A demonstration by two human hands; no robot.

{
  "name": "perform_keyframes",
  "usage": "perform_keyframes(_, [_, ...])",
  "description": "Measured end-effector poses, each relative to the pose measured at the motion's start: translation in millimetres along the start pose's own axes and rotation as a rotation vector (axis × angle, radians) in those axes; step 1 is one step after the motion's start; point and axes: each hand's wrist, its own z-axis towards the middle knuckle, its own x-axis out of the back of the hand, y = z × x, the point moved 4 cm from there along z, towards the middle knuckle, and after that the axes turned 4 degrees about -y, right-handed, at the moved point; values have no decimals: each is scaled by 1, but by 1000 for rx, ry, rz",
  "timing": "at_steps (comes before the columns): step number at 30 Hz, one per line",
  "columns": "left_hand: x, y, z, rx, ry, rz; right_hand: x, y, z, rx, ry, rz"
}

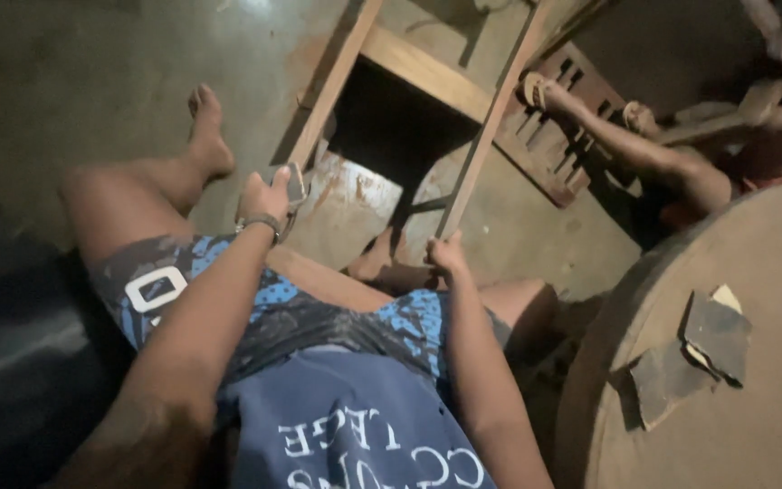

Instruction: The person sands the surfaces and edges of a wooden chair frame using a piece of sandpaper.

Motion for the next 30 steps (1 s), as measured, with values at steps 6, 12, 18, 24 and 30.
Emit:
perform_keyframes(6, [9,15,-12,-10,-4,101,3,-2,13,7,-61,18])
perform_keyframes(12, [-6,4,6,-43,4,51,6,3,21,55,-41,6])
perform_keyframes(18, [-8,6,14,-58,-7,85,2,14,20,9,-21,23])
perform_keyframes(24, [6,18,-27,-44,-107,77,1,7,20,29,-26,38])
perform_keyframes(30, [19,30,-51,-58,-53,66,5,13,28,73,-70,38])
